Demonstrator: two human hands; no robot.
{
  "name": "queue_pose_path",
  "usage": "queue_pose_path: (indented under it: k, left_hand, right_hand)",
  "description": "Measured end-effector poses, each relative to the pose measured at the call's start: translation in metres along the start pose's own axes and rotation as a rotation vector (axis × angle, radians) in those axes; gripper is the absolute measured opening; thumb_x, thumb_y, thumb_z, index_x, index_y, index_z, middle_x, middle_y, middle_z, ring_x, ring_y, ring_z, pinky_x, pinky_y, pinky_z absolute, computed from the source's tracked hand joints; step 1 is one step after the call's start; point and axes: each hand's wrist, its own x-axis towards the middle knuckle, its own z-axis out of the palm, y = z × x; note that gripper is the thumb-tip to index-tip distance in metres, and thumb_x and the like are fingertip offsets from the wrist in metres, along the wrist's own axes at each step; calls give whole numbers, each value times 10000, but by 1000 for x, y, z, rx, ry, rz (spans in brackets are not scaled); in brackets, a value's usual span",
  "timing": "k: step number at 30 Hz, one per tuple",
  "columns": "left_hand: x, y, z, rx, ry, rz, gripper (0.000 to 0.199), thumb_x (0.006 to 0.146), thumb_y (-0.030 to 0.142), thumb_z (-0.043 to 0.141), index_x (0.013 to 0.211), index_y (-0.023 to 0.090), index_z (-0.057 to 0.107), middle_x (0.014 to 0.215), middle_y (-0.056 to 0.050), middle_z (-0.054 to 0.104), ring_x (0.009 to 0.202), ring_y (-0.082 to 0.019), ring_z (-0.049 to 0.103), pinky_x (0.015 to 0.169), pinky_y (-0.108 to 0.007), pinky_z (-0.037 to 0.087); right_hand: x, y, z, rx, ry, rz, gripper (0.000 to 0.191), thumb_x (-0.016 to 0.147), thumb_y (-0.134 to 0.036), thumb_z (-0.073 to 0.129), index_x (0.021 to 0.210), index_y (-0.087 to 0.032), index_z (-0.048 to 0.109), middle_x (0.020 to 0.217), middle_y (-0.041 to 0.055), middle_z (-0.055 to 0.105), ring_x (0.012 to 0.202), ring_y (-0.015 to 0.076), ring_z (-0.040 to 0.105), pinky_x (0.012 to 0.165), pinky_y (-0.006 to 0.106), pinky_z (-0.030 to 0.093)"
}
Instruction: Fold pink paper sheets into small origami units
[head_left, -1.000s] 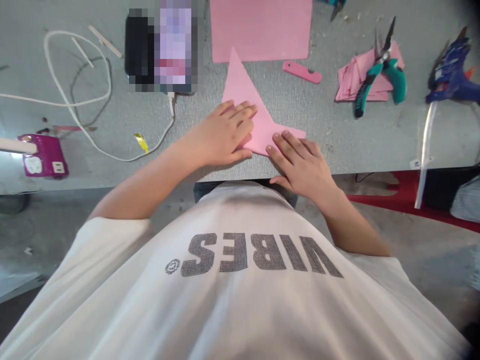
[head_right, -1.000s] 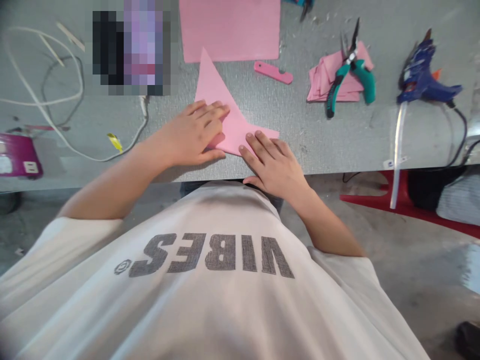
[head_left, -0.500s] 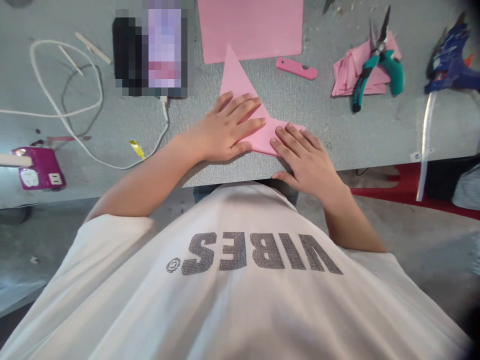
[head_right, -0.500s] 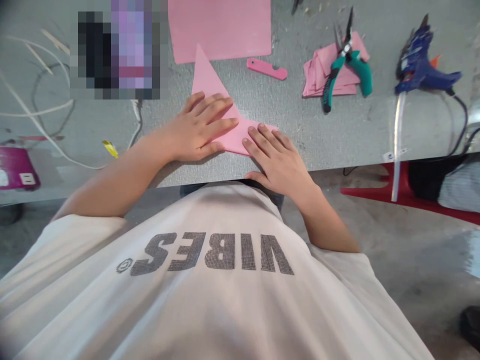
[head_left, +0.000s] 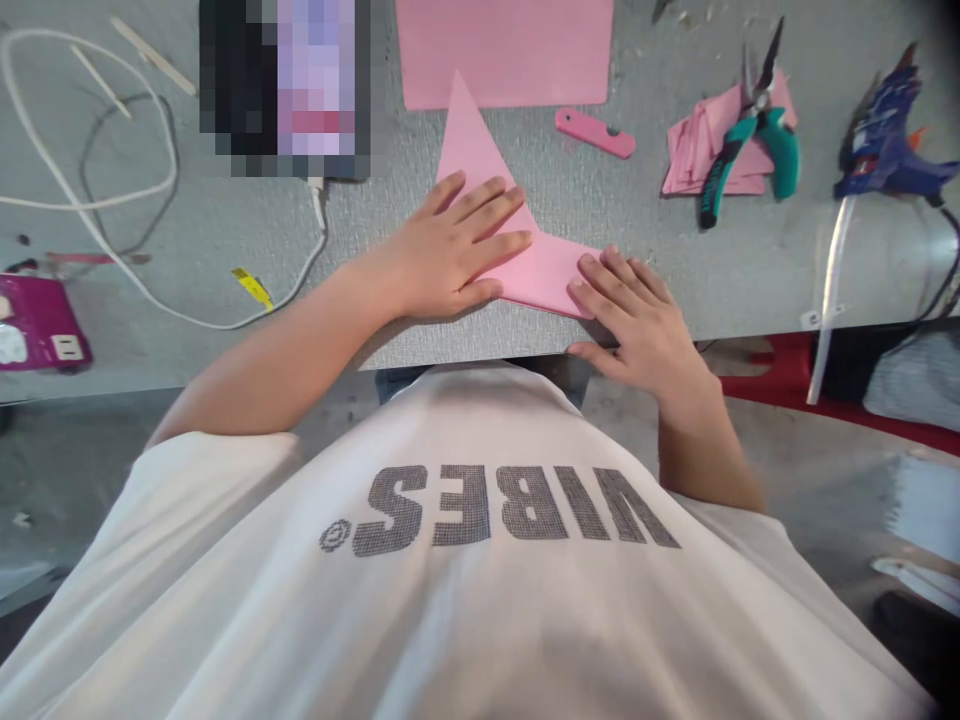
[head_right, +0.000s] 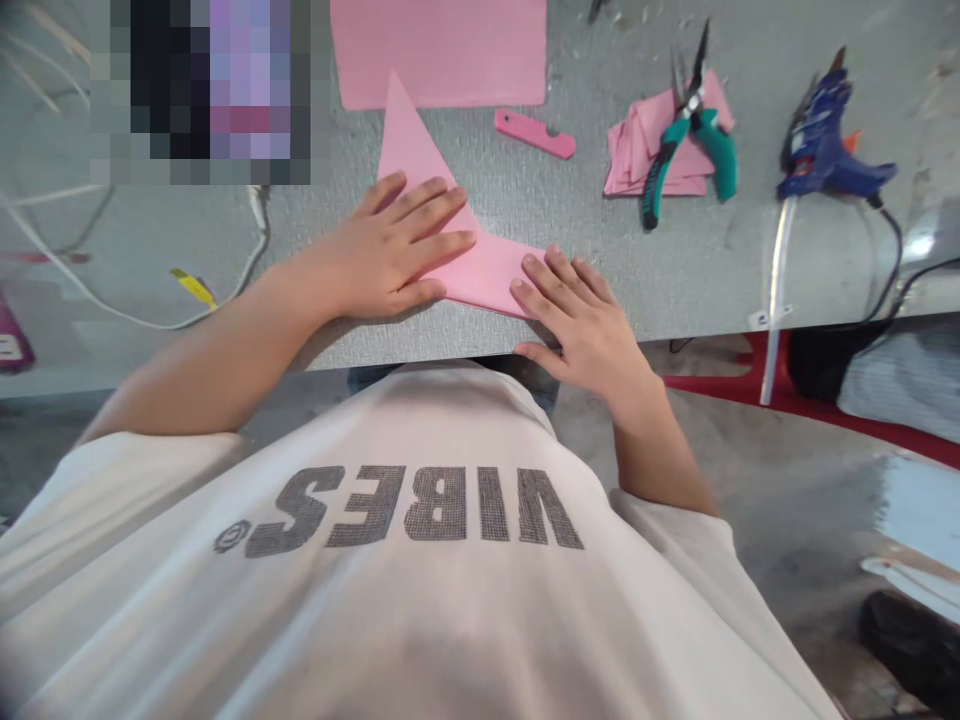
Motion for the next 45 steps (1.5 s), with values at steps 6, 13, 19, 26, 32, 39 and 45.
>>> queue_pose_path:
  k: [6,13,19,26,32,39,45]
  left_hand:
    - [1,5,-2,22,-15,-21,717,1152,491,528,1844,348,409,2011,-109,270,1889,-415,193,1510,-723,79]
    - [1,2,2,-38,1,-27,751,1138,477,516,1867,349,384,2007,-69,297,1893,-407,177,1511,-753,58]
    - [1,1,3,-69,-1,-27,744,1146,509,481,1870,374,377,2029,-17,228,1902,-367,145,1523,-737,21]
    - [-1,6,-5,-60,9,-27,755,1102,425,604,1841,408,451,1984,-69,355,1879,-429,229,1509,-744,95]
    - [0,6,-6,-55,-6,-25,729,1127,434,553,1845,364,443,1989,-95,339,1891,-418,196,1512,-745,68]
    - [-2,4,-4,-60,6,-27,725,1129,423,537,1846,395,434,1986,-72,351,1889,-398,217,1517,-726,68]
    - [-2,2,-1,-45,19,-20,734,1141,426,527,1865,384,412,1988,-80,349,1886,-397,225,1519,-726,86]
  right_hand:
    - [-2,-6,1,9,-55,7,908,1135,-771,573,1926,-461,252,1964,-10,384,1844,456,321,1510,717,260]
    - [-1,-2,5,-29,-1,-77,1045,1131,-859,498,1956,-378,75,1981,84,355,1845,460,324,1472,749,280]
    - [0,-4,5,-28,-15,-68,1055,1125,-886,446,1959,-327,120,1985,124,342,1850,481,300,1466,754,262]
    - [-4,-3,8,-36,-21,-82,1045,1139,-855,449,1960,-301,116,1988,143,326,1853,486,289,1460,771,257]
    - [-6,-1,9,-44,-4,-95,1041,1139,-869,417,1960,-304,116,1987,133,332,1845,475,316,1462,763,265]
    - [-5,0,9,-72,-3,-98,1080,1130,-891,410,1961,-294,62,1986,137,329,1839,471,335,1461,756,282]
    - [-7,2,9,-151,11,-130,1051,1120,-868,513,1955,-382,101,2000,83,282,1851,429,323,1477,682,300]
